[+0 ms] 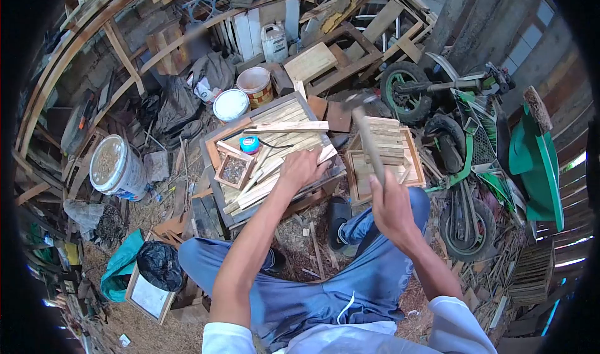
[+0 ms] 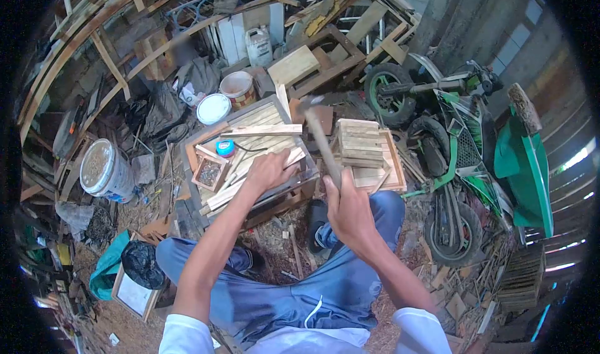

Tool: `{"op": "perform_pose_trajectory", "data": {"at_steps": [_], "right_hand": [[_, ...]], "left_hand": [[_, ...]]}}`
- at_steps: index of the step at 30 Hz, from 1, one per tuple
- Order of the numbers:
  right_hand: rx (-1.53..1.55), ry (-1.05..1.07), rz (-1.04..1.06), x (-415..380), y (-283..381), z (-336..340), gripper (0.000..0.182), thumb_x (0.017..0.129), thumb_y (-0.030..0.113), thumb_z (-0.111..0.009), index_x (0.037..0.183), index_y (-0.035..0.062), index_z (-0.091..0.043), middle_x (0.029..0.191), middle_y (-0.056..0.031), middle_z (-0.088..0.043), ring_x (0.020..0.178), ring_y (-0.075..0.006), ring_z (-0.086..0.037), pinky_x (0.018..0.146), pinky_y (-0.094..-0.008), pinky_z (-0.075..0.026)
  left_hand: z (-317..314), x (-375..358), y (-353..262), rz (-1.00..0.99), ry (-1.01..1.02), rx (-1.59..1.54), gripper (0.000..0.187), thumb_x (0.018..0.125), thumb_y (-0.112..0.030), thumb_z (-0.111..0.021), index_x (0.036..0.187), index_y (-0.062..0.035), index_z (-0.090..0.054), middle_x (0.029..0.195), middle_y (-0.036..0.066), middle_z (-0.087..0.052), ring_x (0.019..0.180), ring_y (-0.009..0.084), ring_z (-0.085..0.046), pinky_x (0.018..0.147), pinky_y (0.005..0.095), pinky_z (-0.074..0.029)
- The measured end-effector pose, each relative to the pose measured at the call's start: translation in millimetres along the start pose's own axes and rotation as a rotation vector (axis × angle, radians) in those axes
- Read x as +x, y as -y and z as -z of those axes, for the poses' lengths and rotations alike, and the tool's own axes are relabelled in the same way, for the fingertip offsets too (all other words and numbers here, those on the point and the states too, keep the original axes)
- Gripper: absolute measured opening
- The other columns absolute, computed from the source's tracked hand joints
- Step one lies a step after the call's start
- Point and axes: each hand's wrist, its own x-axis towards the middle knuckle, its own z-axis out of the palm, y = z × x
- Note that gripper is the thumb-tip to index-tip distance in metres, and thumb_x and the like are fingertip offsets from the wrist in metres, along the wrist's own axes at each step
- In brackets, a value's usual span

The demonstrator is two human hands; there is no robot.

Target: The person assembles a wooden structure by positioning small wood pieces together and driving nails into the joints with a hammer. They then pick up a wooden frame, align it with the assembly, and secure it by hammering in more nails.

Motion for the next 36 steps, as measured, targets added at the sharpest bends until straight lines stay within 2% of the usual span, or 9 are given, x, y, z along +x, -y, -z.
{"op": "perform_pose_trajectory", "data": {"at_steps": [5,9,13,16,20,25,28,32,36], "right_hand": [[-0.203,0.136,0.043,1,-91,-58,0.023,0.1,0.017,-0.048,0.098,-0.0062,-0.048,0.067,-0.0329,-0.059,0.069,-0.0556,-0.058,0.057,-0.0572,-0.047],[-0.08,0.188,-0.053,12,-36,-22,0.025,0.1,0.019,-0.048,0.098,-0.006,-0.048,0.068,-0.0343,-0.058,0.068,-0.0538,-0.059,0.058,-0.0572,-0.045],[0.1,-0.101,0.068,3,-10,-17,0.023,0.1,0.018,-0.05,0.098,-0.0051,-0.047,0.069,-0.0351,-0.057,0.07,-0.0548,-0.057,0.061,-0.0579,-0.045],[-0.197,0.102,0.063,4,-96,-65,0.023,0.099,0.018,-0.05,0.099,-0.0054,-0.048,0.069,-0.0355,-0.057,0.072,-0.0557,-0.057,0.064,-0.0591,-0.045],[-0.101,0.214,-0.01,12,-39,-30,0.024,0.099,0.019,-0.05,0.1,-0.0055,-0.048,0.07,-0.0352,-0.058,0.074,-0.0559,-0.057,0.066,-0.0587,-0.045],[0.134,-0.085,0.048,2,-21,-23,0.028,0.101,0.022,-0.048,0.107,-0.0045,-0.049,0.082,-0.0354,-0.061,0.082,-0.0535,-0.059,0.065,-0.0578,-0.046],[-0.189,0.217,-0.08,9,-91,-47,0.03,0.101,0.024,-0.046,0.108,-0.0049,-0.049,0.082,-0.0364,-0.061,0.083,-0.0549,-0.06,0.068,-0.0585,-0.047],[-0.213,0.297,-0.212,6,-45,-15,0.032,0.101,0.026,-0.045,0.106,-0.0059,-0.048,0.081,-0.0374,-0.061,0.085,-0.0559,-0.059,0.071,-0.0598,-0.046],[0.018,0.005,-0.027,4,-11,3,0.025,0.102,0.023,-0.046,0.102,-0.0024,-0.045,0.069,-0.0335,-0.059,0.077,-0.0558,-0.057,0.063,-0.0583,-0.045]], "left_hand": [[0,-2,-2,0.038,0.004,-0.013,0.039,0.089,-0.041,-0.062,0.103,-0.0049,-0.059,0.081,0.026,-0.067,0.08,0.0445,-0.066,0.071,0.0533,-0.053],[-1,-3,1,0.022,-0.005,-0.005,0.039,0.089,-0.042,-0.061,0.102,-0.0052,-0.059,0.079,0.026,-0.067,0.078,0.0445,-0.066,0.07,0.053,-0.053],[-1,1,3,0.001,-0.017,-0.014,0.038,0.089,-0.042,-0.061,0.101,-0.0059,-0.059,0.078,0.025,-0.067,0.077,0.044,-0.066,0.068,0.0532,-0.053],[4,-2,-1,0.006,-0.024,-0.006,0.039,0.089,-0.042,-0.061,0.102,-0.0057,-0.059,0.078,0.025,-0.068,0.078,0.0436,-0.067,0.069,0.053,-0.053],[1,-3,1,-0.003,-0.034,-0.036,0.04,0.088,-0.042,-0.061,0.102,-0.0052,-0.06,0.077,0.025,-0.067,0.078,0.0446,-0.066,0.069,0.0535,-0.053],[3,1,3,0.012,-0.011,-0.022,0.041,0.088,-0.042,-0.061,0.104,-0.0045,-0.059,0.076,0.025,-0.067,0.076,0.045,-0.066,0.069,0.0534,-0.053],[3,-5,0,0.024,-0.008,-0.047,0.041,0.088,-0.042,-0.061,0.104,-0.0046,-0.059,0.077,0.025,-0.067,0.076,0.0451,-0.066,0.069,0.0536,-0.053],[-3,0,11,0.019,-0.014,-0.035,0.041,0.089,-0.043,-0.061,0.105,-0.0055,-0.059,0.078,0.025,-0.067,0.077,0.0454,-0.066,0.07,0.0537,-0.053],[2,2,7,0.012,-0.001,-0.002,0.041,0.089,-0.044,-0.061,0.104,-0.0058,-0.059,0.078,0.025,-0.068,0.077,0.0445,-0.066,0.069,0.0527,-0.053]]}}
